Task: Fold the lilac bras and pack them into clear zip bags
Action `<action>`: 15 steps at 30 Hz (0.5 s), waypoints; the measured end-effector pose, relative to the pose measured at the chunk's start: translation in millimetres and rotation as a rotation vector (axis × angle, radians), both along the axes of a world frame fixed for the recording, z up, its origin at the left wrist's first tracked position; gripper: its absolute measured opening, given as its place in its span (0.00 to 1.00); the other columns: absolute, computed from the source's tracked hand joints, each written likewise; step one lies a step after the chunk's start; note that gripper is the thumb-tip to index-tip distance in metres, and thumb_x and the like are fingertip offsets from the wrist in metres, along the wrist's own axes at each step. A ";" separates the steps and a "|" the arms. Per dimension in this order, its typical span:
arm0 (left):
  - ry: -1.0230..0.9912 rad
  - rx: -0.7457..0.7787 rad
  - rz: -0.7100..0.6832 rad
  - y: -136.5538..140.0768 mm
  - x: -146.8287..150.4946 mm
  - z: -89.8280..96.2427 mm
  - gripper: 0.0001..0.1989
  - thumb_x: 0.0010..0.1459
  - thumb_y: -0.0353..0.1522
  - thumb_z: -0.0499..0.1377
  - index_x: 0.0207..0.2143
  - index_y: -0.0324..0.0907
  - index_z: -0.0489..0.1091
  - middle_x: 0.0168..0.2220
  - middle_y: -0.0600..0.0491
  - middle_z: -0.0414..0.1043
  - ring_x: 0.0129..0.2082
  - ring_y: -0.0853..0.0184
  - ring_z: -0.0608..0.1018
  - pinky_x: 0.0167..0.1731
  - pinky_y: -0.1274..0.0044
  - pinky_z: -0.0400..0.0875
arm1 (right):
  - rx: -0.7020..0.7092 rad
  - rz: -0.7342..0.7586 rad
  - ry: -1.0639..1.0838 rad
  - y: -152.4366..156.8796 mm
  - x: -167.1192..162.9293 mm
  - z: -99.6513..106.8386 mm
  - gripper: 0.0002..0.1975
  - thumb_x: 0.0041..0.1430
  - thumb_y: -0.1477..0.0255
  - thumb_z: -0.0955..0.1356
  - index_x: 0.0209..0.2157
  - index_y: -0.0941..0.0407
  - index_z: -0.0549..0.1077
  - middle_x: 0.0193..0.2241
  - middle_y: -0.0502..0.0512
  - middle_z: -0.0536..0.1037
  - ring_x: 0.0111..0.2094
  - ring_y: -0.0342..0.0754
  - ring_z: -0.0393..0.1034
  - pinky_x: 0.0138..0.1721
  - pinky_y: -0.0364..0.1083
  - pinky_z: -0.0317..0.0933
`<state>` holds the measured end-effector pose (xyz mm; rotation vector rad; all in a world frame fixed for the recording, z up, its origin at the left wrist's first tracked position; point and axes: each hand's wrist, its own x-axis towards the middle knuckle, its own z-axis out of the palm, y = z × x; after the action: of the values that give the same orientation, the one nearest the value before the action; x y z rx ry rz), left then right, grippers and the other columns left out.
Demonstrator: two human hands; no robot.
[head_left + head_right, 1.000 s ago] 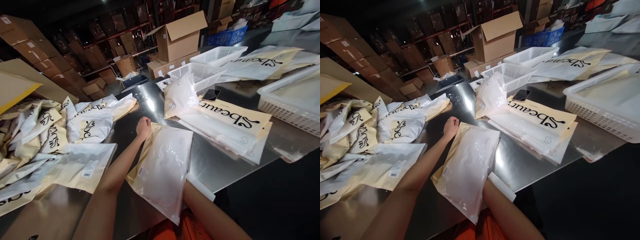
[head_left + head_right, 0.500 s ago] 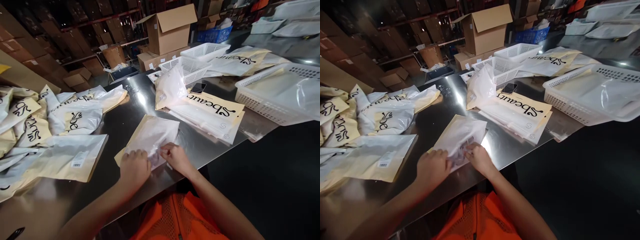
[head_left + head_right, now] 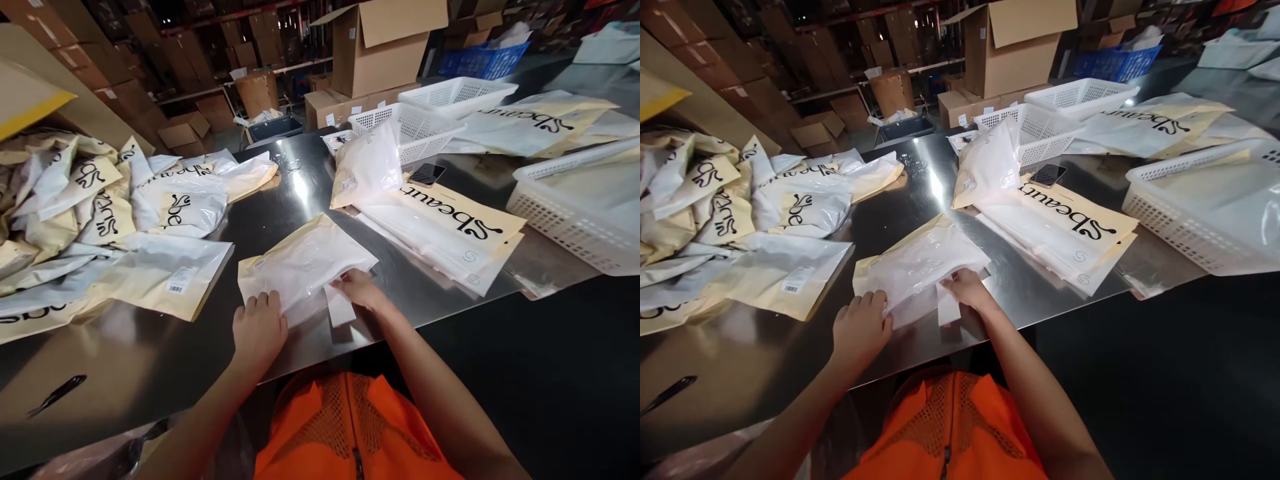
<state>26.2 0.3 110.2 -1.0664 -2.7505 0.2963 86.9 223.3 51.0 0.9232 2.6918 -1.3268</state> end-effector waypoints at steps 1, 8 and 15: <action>0.006 0.018 0.020 -6.9 2.9 -7.4 0.08 0.58 0.30 0.52 0.39 0.40 0.69 0.36 0.46 0.72 0.38 0.53 0.75 0.33 0.67 0.65 | -0.017 -0.035 0.026 0.3 -6.2 -5.9 0.10 0.60 0.70 0.65 0.34 0.60 0.76 0.29 0.56 0.79 0.29 0.48 0.74 0.28 0.42 0.64; -0.184 0.498 -0.068 -33.7 19.4 -48.8 0.11 0.63 0.28 0.49 0.41 0.40 0.70 0.37 0.46 0.72 0.40 0.59 0.74 0.40 0.71 0.69 | 0.113 -0.158 0.285 -29.7 -41.9 -24.5 0.19 0.60 0.75 0.61 0.52 0.63 0.70 0.53 0.65 0.73 0.56 0.53 0.66 0.57 0.50 0.60; -0.689 1.015 0.408 -69.3 26.5 -54.6 0.17 0.60 0.47 0.55 0.31 0.43 0.67 0.26 0.54 0.68 0.25 0.66 0.73 0.25 0.76 0.67 | 0.197 0.088 0.252 -50.5 -21.8 -8.3 0.16 0.58 0.79 0.62 0.45 0.58 0.75 0.48 0.60 0.76 0.51 0.51 0.69 0.54 0.45 0.62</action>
<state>52.7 -69.1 55.6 -0.3316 -2.9100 -1.5052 65.0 172.8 42.7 0.6787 3.0599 -1.2563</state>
